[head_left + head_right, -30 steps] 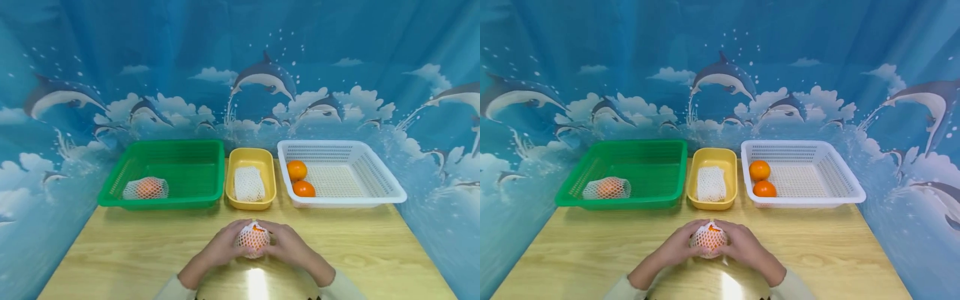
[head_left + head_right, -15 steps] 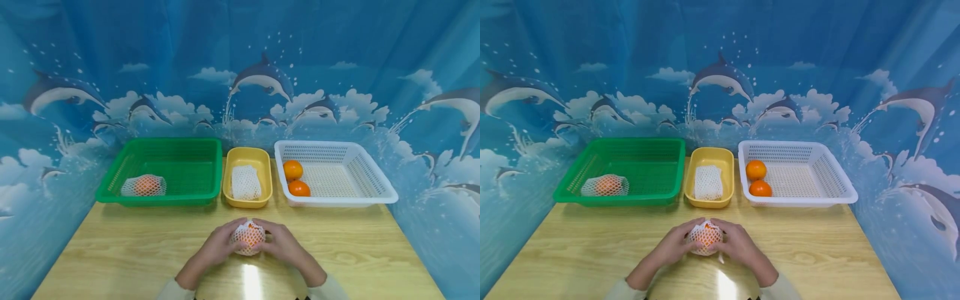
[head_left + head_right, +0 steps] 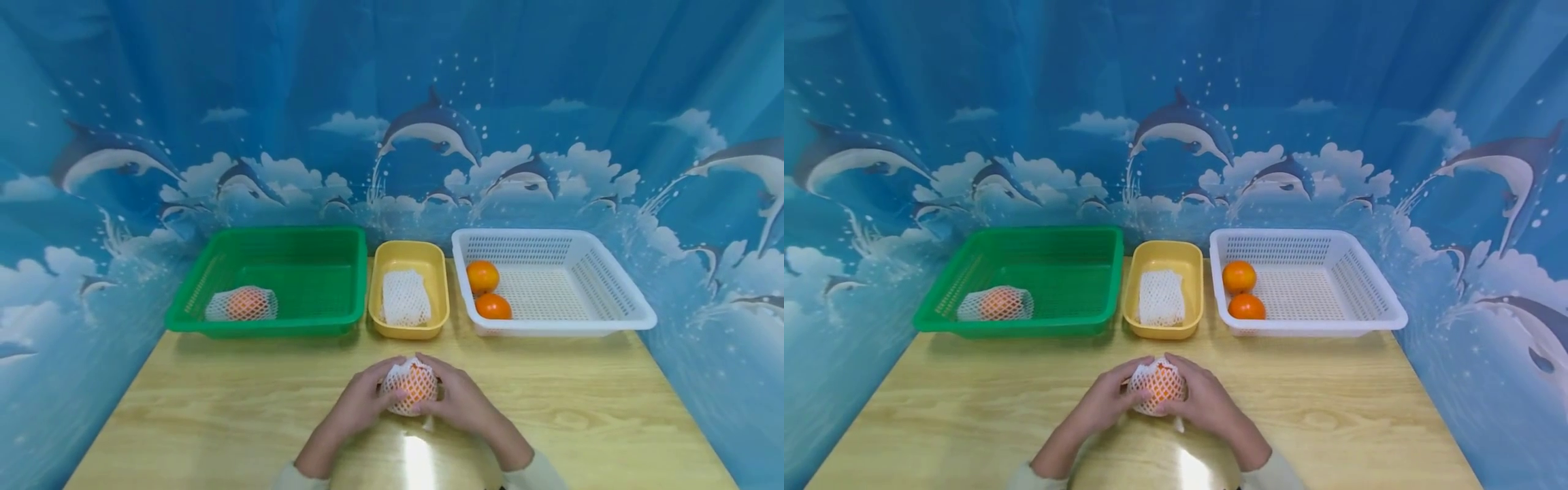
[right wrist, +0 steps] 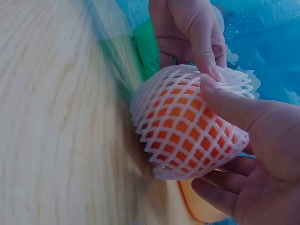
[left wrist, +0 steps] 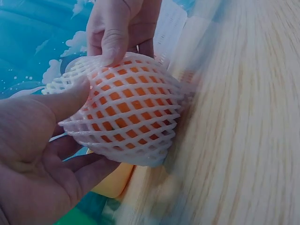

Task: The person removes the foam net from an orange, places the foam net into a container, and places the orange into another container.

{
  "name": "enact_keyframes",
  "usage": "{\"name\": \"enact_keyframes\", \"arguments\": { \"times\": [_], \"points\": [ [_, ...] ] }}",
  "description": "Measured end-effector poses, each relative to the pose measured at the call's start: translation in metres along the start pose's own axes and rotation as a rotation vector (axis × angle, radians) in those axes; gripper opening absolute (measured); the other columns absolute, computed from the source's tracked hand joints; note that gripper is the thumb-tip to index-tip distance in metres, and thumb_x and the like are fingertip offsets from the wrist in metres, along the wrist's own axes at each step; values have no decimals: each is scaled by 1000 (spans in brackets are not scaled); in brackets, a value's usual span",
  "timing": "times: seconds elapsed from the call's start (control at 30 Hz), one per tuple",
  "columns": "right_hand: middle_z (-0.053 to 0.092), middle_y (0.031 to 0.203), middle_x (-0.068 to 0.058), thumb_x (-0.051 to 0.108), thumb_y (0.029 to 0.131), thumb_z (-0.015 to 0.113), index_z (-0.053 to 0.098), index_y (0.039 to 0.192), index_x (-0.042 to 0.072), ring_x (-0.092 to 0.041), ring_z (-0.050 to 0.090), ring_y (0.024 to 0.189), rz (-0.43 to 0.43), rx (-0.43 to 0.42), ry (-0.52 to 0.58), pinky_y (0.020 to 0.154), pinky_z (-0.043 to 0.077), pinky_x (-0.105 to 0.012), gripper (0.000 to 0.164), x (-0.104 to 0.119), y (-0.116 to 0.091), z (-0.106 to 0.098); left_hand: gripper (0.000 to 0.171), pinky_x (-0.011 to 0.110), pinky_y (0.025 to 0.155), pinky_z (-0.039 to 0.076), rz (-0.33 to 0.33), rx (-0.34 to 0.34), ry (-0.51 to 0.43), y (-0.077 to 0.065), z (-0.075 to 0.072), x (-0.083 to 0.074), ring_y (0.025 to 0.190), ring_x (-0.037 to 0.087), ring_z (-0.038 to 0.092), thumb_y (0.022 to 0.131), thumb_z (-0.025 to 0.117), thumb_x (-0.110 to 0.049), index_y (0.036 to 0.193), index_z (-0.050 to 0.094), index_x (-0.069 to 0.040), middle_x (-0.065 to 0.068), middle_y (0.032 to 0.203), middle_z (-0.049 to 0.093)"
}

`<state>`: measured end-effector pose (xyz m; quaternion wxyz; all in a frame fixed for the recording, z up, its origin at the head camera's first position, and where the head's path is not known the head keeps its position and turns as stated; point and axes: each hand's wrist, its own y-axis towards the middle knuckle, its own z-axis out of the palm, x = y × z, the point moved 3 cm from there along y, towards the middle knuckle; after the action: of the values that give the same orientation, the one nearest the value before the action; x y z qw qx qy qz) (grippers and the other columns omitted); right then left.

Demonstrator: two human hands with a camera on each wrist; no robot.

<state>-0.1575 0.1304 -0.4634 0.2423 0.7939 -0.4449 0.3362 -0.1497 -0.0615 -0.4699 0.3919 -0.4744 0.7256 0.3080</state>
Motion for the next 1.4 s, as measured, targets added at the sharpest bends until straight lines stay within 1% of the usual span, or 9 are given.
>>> {"name": "enact_keyframes", "arguments": {
  "times": [0.13, 0.3, 0.57, 0.7, 0.87, 0.93, 1.07, 1.2, 1.4],
  "points": [
    [52, 141, -11, 46, 74, 78, 50, 140, 5, -30, 54, 124, 6, -30, 18, 104, 43, -48, 82, -1, -1, 1, 64, 49, 108, 38, 15, 14, -21, -1, 1, 1, 130, 31, 48, 86, 71, -31, 140, 49, -5, 13, 143, 50],
    [54, 139, -9, 43, 75, 77, 55, 136, 6, -29, 53, 126, 21, -56, 27, 103, 43, -45, 75, 0, -1, -1, 74, 52, 109, 36, -20, 20, -41, -1, 3, 2, 132, 34, 45, 83, 74, -34, 144, 44, -6, 15, 147, 45],
    [57, 136, -9, 35, 81, 74, 58, 133, 8, -30, 56, 122, 12, -61, 69, 99, 47, -43, 61, 1, -2, -5, 69, 52, 109, 35, -25, 12, -51, -2, 5, 2, 131, 34, 46, 86, 72, -30, 144, 44, -5, 15, 144, 48],
    [52, 141, -13, 36, 80, 75, 51, 139, 6, -32, 56, 122, 27, -23, 64, 101, 46, -46, 71, 2, -2, -5, 67, 52, 110, 33, -20, 24, -25, -2, 3, 0, 133, 33, 44, 86, 71, -29, 143, 45, -7, 12, 146, 47],
    [44, 147, -16, 43, 76, 79, 35, 149, 5, -33, 53, 124, 65, 30, 74, 106, 39, -53, 93, 4, 0, 1, 66, 50, 109, 37, -23, 30, -14, -2, 0, 0, 131, 32, 47, 85, 72, -26, 142, 47, -6, 12, 145, 48],
    [42, 148, -17, 43, 74, 80, 32, 150, 5, -35, 51, 126, 70, 30, 77, 108, 36, -56, 98, 5, 1, 2, 64, 49, 107, 40, -25, 28, -26, -2, -1, 1, 130, 32, 48, 85, 73, -23, 141, 47, -5, 13, 144, 49],
    [44, 146, -18, 41, 74, 81, 36, 148, 3, -36, 50, 126, 58, 25, 71, 107, 35, -57, 95, 4, 1, 3, 61, 47, 104, 43, -33, 16, -20, -3, -3, 1, 129, 32, 48, 85, 73, -20, 139, 50, -6, 13, 143, 49],
    [50, 142, -16, 40, 76, 80, 41, 145, 3, -33, 55, 121, 39, 35, 76, 105, 39, -56, 88, 2, -1, 3, 57, 46, 106, 41, -34, 0, 17, -5, -3, 1, 130, 31, 48, 85, 72, -19, 137, 53, -9, 10, 142, 51],
    [52, 141, -13, 42, 78, 76, 45, 143, 4, -28, 58, 119, 17, 22, 64, 103, 44, -50, 81, -2, -5, 5, 59, 45, 102, 45, -24, 10, 2, -8, 0, 1, 129, 32, 49, 85, 72, -28, 138, 53, -8, 13, 142, 51]
  ]
}}
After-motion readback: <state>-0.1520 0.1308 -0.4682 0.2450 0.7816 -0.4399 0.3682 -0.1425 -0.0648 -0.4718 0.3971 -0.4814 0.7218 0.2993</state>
